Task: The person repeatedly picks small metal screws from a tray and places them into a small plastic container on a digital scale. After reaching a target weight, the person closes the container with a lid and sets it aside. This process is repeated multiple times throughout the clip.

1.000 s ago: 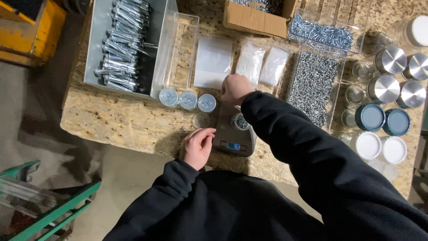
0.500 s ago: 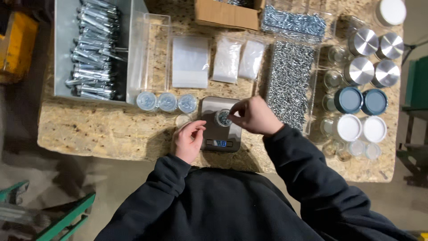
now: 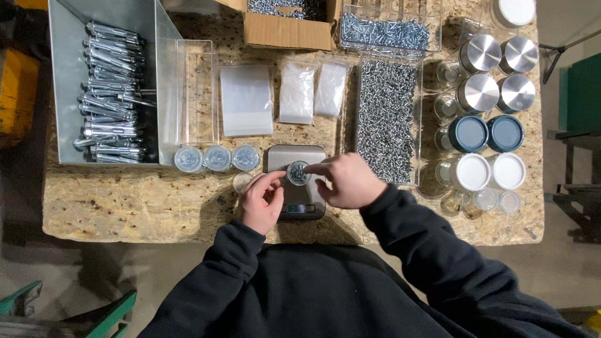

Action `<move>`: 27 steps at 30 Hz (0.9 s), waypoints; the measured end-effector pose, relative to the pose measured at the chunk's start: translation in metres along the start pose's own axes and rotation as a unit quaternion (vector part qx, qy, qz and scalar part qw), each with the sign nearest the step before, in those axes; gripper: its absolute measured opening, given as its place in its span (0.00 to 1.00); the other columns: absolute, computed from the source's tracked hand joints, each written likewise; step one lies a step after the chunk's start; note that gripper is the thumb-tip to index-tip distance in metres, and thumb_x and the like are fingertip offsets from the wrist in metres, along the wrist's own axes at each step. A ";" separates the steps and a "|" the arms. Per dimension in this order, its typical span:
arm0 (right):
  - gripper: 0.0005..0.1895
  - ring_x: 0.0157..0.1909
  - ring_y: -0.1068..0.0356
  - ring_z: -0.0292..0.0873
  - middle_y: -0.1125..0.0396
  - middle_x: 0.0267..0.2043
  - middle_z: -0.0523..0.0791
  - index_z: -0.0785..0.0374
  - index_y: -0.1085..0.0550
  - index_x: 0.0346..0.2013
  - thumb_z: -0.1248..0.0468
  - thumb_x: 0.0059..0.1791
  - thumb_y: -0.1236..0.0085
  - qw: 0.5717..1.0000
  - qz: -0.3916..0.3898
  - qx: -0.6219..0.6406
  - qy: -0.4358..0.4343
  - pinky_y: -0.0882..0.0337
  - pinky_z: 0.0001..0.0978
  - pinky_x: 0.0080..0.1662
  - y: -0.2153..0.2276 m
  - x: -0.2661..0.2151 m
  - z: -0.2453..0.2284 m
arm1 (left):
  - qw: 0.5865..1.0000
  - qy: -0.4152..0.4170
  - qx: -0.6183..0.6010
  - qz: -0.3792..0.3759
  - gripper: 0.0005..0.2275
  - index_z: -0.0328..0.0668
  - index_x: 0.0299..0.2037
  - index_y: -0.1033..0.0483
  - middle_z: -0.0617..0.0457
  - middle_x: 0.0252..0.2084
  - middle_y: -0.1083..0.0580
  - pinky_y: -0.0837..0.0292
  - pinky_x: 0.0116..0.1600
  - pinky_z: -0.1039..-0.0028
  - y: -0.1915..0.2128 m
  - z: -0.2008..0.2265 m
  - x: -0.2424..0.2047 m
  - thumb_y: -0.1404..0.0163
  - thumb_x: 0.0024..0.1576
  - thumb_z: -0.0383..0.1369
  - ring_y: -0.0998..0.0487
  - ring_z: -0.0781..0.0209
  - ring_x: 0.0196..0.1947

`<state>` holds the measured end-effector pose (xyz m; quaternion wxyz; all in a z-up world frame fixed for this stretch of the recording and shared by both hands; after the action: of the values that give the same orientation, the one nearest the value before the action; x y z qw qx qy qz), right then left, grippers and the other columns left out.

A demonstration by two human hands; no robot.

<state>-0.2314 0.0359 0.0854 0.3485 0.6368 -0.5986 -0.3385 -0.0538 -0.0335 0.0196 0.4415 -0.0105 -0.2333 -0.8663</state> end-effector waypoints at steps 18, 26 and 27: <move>0.06 0.30 0.25 0.52 0.32 0.19 0.42 0.52 0.27 0.30 0.58 0.40 0.47 0.991 0.022 -0.131 0.027 0.26 0.45 0.30 -0.005 0.004 -0.022 | 1.000 0.002 -0.015 0.006 0.11 0.40 0.45 0.17 0.48 0.30 0.22 0.24 0.33 0.66 0.006 0.001 0.003 0.46 0.52 0.22 0.20 0.48 0.28; 0.07 0.29 0.26 0.53 0.33 0.19 0.43 0.52 0.26 0.31 0.57 0.39 0.46 0.989 0.028 -0.144 0.000 0.26 0.46 0.31 0.001 0.005 -0.025 | 1.000 -0.006 -0.018 -0.004 0.12 0.40 0.46 0.18 0.47 0.31 0.23 0.23 0.33 0.64 0.005 0.001 0.002 0.45 0.52 0.22 0.20 0.46 0.29; 0.09 0.30 0.25 0.54 0.32 0.20 0.44 0.54 0.25 0.33 0.59 0.40 0.46 0.992 0.031 -0.123 -0.003 0.25 0.48 0.32 0.006 0.005 -0.029 | 1.000 -0.007 -0.021 -0.002 0.12 0.39 0.46 0.18 0.47 0.30 0.23 0.24 0.33 0.65 0.006 0.002 0.003 0.45 0.52 0.22 0.20 0.46 0.29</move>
<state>-0.2094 0.0314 0.1059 0.4328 0.5695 -0.5726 -0.4006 -0.0515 -0.0377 0.0241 0.4380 -0.0250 -0.2180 -0.8718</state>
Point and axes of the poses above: each hand's wrist, its own x-axis towards the middle knuckle, its own y-axis out of the back of the hand, z = x × y, the point moved 7 cm from there along x, towards the middle knuckle
